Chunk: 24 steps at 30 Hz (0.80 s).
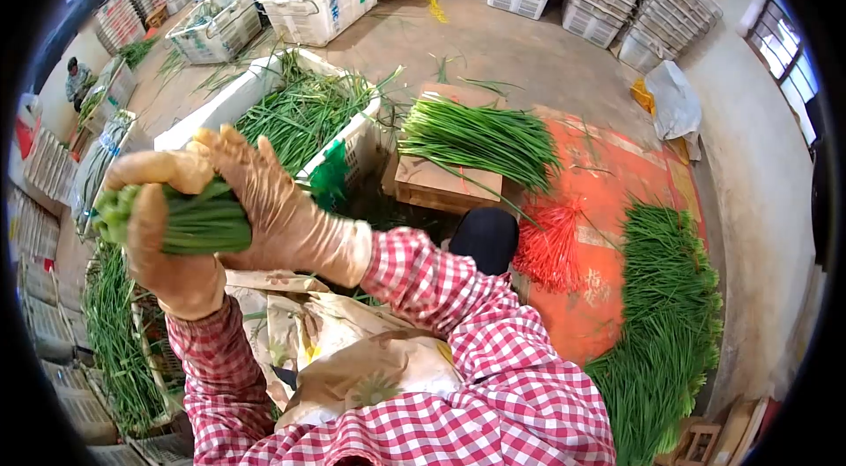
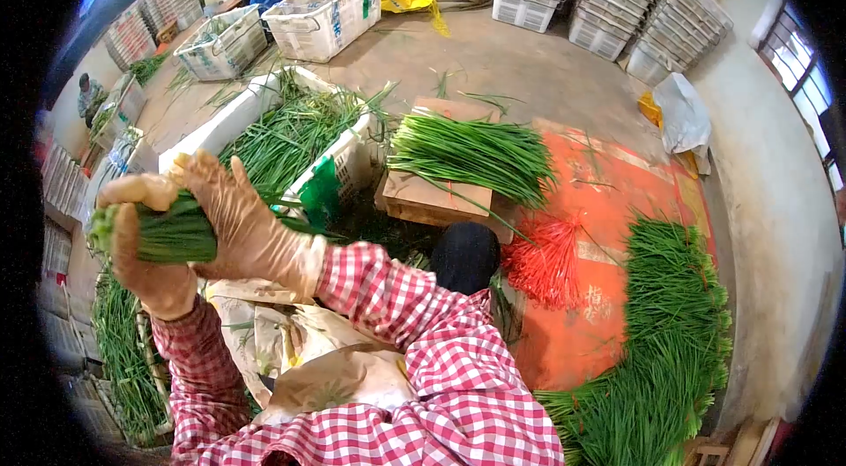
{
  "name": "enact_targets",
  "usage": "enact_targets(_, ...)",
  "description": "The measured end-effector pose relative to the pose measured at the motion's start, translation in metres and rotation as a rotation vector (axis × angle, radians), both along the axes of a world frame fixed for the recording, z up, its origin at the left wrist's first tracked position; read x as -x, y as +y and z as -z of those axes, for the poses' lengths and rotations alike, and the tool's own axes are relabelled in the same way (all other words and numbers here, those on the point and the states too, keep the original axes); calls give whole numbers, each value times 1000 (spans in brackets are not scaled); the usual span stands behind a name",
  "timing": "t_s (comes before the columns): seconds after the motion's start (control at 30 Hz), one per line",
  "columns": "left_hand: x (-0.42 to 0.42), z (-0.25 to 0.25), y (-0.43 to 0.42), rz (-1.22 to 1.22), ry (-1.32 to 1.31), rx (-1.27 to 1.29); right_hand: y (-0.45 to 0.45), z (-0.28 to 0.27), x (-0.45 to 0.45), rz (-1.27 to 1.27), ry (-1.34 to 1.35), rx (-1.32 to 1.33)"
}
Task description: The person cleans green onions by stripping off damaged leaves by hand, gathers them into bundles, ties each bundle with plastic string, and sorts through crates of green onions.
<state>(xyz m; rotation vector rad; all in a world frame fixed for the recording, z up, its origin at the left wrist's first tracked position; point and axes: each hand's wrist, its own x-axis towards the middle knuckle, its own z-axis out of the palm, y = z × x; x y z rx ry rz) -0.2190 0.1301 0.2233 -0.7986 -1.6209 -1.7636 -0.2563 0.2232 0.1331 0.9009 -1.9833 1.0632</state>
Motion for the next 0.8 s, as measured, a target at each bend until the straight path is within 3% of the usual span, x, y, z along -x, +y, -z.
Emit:
enact_targets(0.07,13,-9,11,396,8,-182,24,-33,19,-622,-47,335)
enact_targets(0.1,21,-15,17,430,42,-190,37,-45,19,-525,-23,292)
enact_targets(0.2,61,-29,24,893,6,-338,80,-69,37,-263,143,146)
enact_targets(0.27,88,-21,46,1053,-129,-448,131,-99,33,48,-93,-219)
enact_targets(0.33,91,-21,86,723,-297,-227,193,-91,40,256,-37,-346)
enact_targets(0.37,118,5,80,1072,-381,-517,227,-88,41,371,23,-432)
enact_targets(0.4,123,17,102,688,-294,-428,256,-89,26,532,-115,-471)
enact_targets(0.47,139,70,114,574,-265,-272,321,-58,13,662,-255,-344)
enact_targets(0.53,142,137,129,299,-528,98,384,-9,-3,895,-371,-408)
enact_targets(0.57,134,175,141,303,-590,253,406,14,-12,997,-438,-456)
enact_targets(0.6,125,218,151,480,-641,189,407,21,-19,966,-598,-338)
enact_targets(0.67,99,293,172,432,-740,366,420,46,-27,973,-821,-211)
enact_targets(0.7,97,336,179,561,-879,307,445,82,-35,1097,-901,-257)
enact_targets(0.73,102,363,185,690,-1018,247,432,81,-30,1056,-977,-65)
enact_targets(0.77,109,354,183,319,-303,780,440,98,-31,1025,-965,-34)
enact_targets(0.8,116,356,184,102,-213,1180,446,118,-32,993,-959,-2)
